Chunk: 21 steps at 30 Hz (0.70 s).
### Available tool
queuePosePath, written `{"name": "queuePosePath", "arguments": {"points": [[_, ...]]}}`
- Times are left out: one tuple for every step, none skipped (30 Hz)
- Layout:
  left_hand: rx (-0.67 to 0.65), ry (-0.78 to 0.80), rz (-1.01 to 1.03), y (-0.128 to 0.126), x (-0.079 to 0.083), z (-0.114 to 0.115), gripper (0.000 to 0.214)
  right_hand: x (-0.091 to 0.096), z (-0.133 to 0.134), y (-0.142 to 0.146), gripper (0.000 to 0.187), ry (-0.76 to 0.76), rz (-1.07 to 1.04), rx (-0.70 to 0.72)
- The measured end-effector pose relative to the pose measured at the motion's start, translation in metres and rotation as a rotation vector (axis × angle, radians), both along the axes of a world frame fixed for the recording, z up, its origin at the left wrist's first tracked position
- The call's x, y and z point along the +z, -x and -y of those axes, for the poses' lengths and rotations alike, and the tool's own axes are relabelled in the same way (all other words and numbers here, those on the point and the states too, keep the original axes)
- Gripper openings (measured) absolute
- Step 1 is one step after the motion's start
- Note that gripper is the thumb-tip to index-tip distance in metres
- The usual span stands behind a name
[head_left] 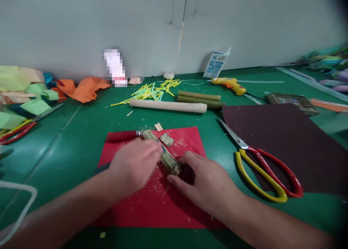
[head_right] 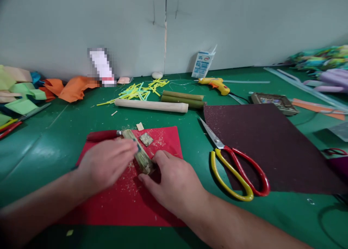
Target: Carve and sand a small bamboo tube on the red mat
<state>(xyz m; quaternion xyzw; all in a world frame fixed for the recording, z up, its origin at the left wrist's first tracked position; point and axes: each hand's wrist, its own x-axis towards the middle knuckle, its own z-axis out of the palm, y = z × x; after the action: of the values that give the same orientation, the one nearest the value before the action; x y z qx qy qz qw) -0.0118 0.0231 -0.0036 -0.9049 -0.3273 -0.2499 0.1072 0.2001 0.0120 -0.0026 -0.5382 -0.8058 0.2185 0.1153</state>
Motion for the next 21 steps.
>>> {"name": "queuePosePath", "arguments": {"points": [[-0.053, 0.002, -0.011, -0.0009, 0.0004, 0.0016, 0.024, 0.0004, 0.0, 0.0, 0.021, 0.006, -0.002, 0.004], [-0.072, 0.017, -0.011, -0.0015, 0.0007, 0.0028, 0.025, 0.0006, 0.0001, -0.0001, 0.02, 0.011, -0.003, 0.006], [-0.097, 0.045, -0.008, -0.0018, 0.001, 0.0032, 0.024, 0.0007, 0.0002, -0.0003, 0.02, 0.014, -0.002, 0.006], [-0.091, 0.061, 0.002, -0.0017, 0.0012, 0.003, 0.024, 0.0006, 0.0003, -0.0005, 0.021, 0.016, 0.0, 0.001], [-0.053, 0.062, 0.015, -0.0014, 0.0012, 0.0023, 0.024, 0.0003, 0.0004, -0.0006, 0.021, 0.015, 0.003, -0.004], [-0.021, 0.059, 0.023, -0.001, 0.001, 0.0018, 0.023, -0.0001, 0.0006, -0.0008, 0.022, 0.016, 0.004, -0.01], [0.006, 0.056, 0.021, -0.0008, 0.0006, 0.0016, 0.024, -0.0006, 0.0006, -0.001, 0.023, 0.019, 0.004, -0.012], [0.019, 0.055, 0.009, -0.0008, 0.0002, 0.002, 0.025, -0.001, 0.0006, -0.0011, 0.023, 0.023, 0.001, -0.014], [-0.002, 0.064, -0.008, -0.001, -0.0002, 0.0026, 0.025, -0.0014, 0.0006, -0.0012, 0.022, 0.028, -0.004, -0.011], [-0.043, 0.083, -0.029, -0.0011, -0.0006, 0.0032, 0.026, -0.0015, 0.0004, -0.0014, 0.021, 0.034, -0.008, -0.009], [-0.066, 0.081, -0.034, -0.001, -0.0008, 0.0033, 0.026, -0.0015, 0.0002, -0.0015, 0.021, 0.039, -0.011, -0.008], [-0.113, 0.079, -0.008, -0.0006, -0.0008, 0.0028, 0.024, -0.0014, -0.0001, -0.0016, 0.021, 0.045, -0.009, -0.009], [-0.074, 0.077, 0.002, 0.0, -0.0007, 0.0018, 0.023, -0.0012, -0.0003, -0.0017, 0.022, 0.047, -0.006, -0.014], [-0.027, 0.057, 0.017, 0.0005, -0.0007, 0.0009, 0.023, -0.001, -0.0006, -0.0018, 0.022, 0.048, -0.001, -0.015], [0.011, 0.046, 0.021, 0.0008, -0.0007, 0.0004, 0.023, -0.0009, -0.0007, -0.0018, 0.023, 0.044, 0.001, -0.013], [0.047, 0.034, 0.014, 0.0008, -0.0009, 0.0006, 0.023, -0.0008, -0.0008, -0.0017, 0.023, 0.039, 0.0, -0.007], [0.042, 0.037, -0.001, 0.0003, -0.0013, 0.0014, 0.025, -0.0007, -0.0008, -0.0017, 0.023, 0.033, -0.004, 0.003], [0.004, 0.051, -0.021, -0.0005, -0.0017, 0.0027, 0.026, -0.0008, -0.0007, -0.0016, 0.022, 0.026, -0.008, 0.011], [-0.041, 0.073, -0.039, -0.0013, -0.002, 0.0039, 0.028, -0.0008, -0.0007, -0.0016, 0.022, 0.022, -0.012, 0.019], [-0.068, 0.082, -0.039, -0.0019, -0.0022, 0.0046, 0.028, -0.0009, -0.0006, -0.0016, 0.022, 0.022, -0.013, 0.025], [-0.092, 0.084, -0.009, -0.0022, -0.0022, 0.0047, 0.026, -0.0009, -0.0005, -0.0018, 0.022, 0.021, -0.011, 0.026]]}}
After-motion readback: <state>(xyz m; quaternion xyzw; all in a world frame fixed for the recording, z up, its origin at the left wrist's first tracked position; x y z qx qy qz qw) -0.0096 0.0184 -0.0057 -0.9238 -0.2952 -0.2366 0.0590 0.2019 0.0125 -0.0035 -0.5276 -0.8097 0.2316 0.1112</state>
